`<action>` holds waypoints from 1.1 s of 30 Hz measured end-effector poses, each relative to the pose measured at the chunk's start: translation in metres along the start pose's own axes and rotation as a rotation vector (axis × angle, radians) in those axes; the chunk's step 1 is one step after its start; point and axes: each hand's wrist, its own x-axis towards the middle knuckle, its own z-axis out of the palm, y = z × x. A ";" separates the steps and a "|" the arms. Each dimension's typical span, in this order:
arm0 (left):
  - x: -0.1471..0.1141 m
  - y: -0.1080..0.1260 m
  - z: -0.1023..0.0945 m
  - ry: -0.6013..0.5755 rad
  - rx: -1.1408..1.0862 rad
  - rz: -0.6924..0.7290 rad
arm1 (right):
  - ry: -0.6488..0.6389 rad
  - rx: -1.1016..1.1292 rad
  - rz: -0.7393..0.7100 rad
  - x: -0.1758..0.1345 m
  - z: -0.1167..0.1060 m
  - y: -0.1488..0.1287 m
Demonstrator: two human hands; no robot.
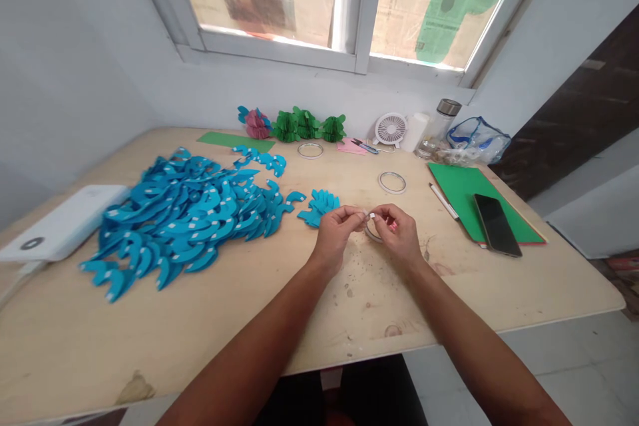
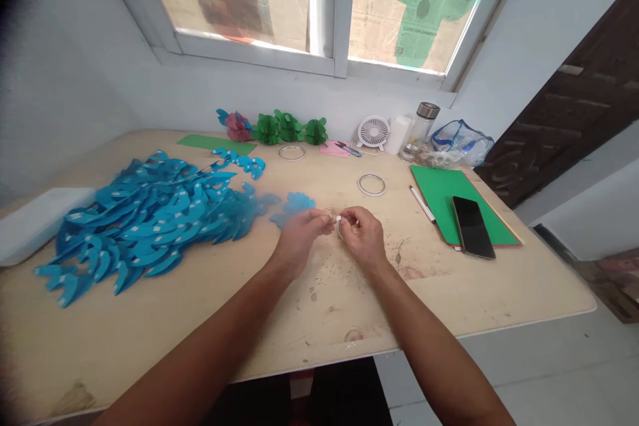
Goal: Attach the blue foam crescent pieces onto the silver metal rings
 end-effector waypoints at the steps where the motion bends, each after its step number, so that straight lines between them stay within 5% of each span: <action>1: 0.000 0.000 -0.001 -0.026 -0.019 -0.035 | 0.006 -0.018 -0.013 0.000 0.000 0.000; 6: 0.000 0.000 -0.004 -0.122 -0.095 -0.157 | 0.030 -0.096 -0.096 0.000 0.001 0.002; 17: 0.001 0.000 -0.002 -0.085 -0.085 -0.142 | 0.028 -0.284 -0.287 0.000 0.001 0.004; 33: 0.003 0.005 -0.008 -0.058 -0.295 -0.174 | -0.002 -0.158 -0.174 0.000 0.001 0.002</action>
